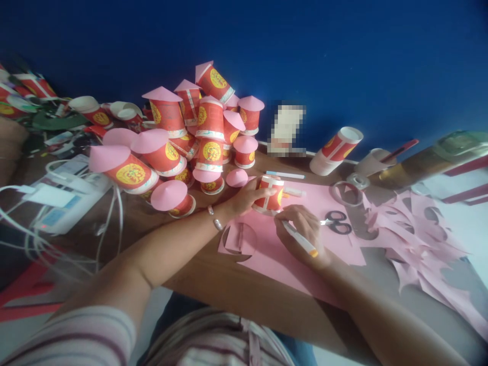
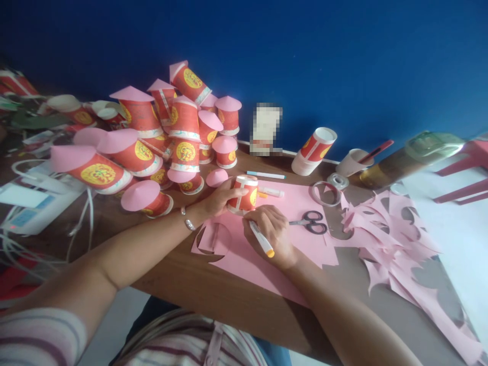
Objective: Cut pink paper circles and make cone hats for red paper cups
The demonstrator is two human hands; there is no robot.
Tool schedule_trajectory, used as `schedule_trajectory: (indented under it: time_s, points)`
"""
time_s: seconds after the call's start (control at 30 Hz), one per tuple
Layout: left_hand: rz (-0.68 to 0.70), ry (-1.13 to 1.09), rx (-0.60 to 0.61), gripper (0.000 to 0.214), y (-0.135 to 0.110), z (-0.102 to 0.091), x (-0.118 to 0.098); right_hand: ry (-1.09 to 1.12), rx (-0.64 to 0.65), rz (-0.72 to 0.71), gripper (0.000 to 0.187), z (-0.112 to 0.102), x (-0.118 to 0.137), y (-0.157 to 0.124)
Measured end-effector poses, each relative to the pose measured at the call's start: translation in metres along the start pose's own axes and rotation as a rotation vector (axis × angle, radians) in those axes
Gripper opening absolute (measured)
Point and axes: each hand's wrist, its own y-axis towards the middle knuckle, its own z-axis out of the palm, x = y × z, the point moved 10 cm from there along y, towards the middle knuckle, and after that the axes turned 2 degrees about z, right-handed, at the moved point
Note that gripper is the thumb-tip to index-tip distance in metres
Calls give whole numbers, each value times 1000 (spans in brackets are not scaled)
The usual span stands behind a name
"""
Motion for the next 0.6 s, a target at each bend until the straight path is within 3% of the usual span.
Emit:
schedule_trajectory:
  time_s: [0.6]
  points:
    - [-7,45,-8,28,0,1,-2,58,36,-34,18,-2,5,8]
